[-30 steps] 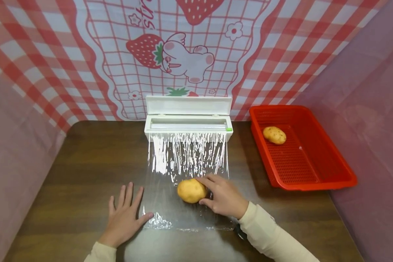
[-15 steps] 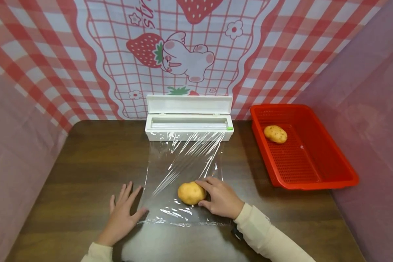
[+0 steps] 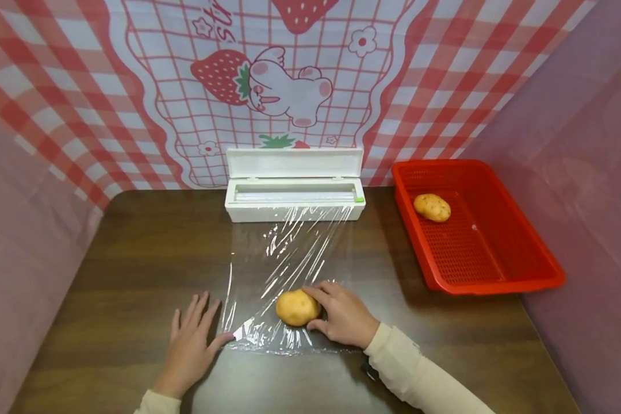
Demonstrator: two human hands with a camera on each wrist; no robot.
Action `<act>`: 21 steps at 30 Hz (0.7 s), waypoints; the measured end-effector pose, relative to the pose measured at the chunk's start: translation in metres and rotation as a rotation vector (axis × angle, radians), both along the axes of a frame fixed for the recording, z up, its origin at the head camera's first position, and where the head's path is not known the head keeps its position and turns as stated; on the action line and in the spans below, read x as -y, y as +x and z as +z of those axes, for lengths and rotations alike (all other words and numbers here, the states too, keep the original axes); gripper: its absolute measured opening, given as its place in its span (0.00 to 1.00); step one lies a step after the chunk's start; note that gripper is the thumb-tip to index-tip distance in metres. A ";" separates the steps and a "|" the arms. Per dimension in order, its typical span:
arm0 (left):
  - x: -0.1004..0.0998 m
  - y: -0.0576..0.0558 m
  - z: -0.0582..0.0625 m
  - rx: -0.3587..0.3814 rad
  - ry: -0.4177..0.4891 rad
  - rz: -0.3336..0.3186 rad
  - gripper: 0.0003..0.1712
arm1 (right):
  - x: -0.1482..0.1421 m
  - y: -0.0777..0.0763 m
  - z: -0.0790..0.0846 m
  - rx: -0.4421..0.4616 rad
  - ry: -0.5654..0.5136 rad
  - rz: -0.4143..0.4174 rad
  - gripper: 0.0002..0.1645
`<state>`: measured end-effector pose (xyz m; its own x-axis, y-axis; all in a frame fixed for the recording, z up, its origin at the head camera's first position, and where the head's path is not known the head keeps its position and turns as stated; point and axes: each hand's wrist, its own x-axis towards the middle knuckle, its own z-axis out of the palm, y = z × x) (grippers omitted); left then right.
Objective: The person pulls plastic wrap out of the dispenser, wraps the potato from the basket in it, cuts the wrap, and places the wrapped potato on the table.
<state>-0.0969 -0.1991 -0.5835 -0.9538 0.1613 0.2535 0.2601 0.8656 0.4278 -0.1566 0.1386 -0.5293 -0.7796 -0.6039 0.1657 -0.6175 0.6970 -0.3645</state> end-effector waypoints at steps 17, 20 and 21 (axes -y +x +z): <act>-0.011 0.023 0.013 -0.334 -0.062 -0.313 0.17 | -0.043 0.057 -0.019 -0.218 0.104 0.098 0.17; -0.012 0.020 0.013 -0.295 -0.081 -0.321 0.14 | -0.044 0.055 -0.023 -0.279 0.102 0.118 0.11; -0.013 0.019 0.012 -0.286 -0.083 -0.320 0.13 | -0.044 0.054 -0.024 -0.302 0.110 0.125 0.09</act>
